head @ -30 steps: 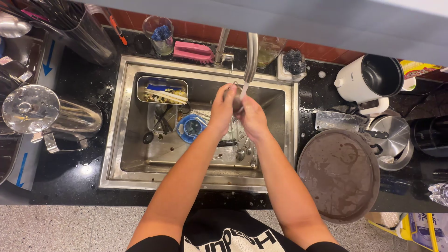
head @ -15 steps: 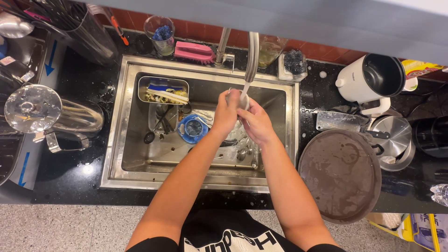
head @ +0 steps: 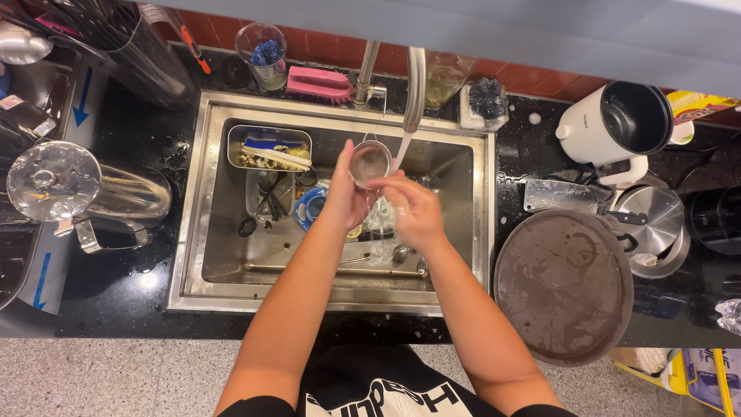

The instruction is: Wash several cups, spoons, and a blue bowl in a kitchen sink.

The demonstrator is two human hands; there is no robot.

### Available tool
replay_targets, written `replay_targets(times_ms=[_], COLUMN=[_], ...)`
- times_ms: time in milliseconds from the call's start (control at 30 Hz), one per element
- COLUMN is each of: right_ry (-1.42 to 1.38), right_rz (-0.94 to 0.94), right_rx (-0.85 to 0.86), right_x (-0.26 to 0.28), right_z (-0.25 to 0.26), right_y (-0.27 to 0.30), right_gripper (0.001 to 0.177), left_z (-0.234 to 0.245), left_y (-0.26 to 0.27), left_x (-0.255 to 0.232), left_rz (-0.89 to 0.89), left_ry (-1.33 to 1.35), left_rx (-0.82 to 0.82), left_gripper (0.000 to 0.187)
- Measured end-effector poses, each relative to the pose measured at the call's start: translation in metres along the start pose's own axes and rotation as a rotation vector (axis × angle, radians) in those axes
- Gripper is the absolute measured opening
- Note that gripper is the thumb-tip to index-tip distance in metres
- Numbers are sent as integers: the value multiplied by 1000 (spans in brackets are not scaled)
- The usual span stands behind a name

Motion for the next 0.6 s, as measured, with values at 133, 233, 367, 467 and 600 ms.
replay_targets(times_ms=[133,233,367,467,600], right_ry=[-85,1,505,809,411], right_rz=[-212,-205,122,169,-85], right_rx=[-366,-430,-242,-141,33], right_x=[-47,-39,21,7,-62], right_z=[37,50,33,8,-2], right_y=[17,23,17,12,17], right_gripper=[18,17,20,51,51], left_z=[-6,-6,3,16,4], left_y=[4,-2,-10,-19,-25], left_x=[4,21,44,65,58], left_rz=[85,151,201,238,253], left_ry=[170,146,110,-1,53], left_rx=[79,90,17,-42,-27], left_gripper=[62,63,60,51,48])
Point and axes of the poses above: each hand's wrist, its own y-axis away from the middle knuckle, its own z-axis out of the back of the hand, x = y × z, the point moved 8 cm from there along -y, towards the middle knuckle, and after that the axes turned 7 degrees about -z, right-handed, at the moved point
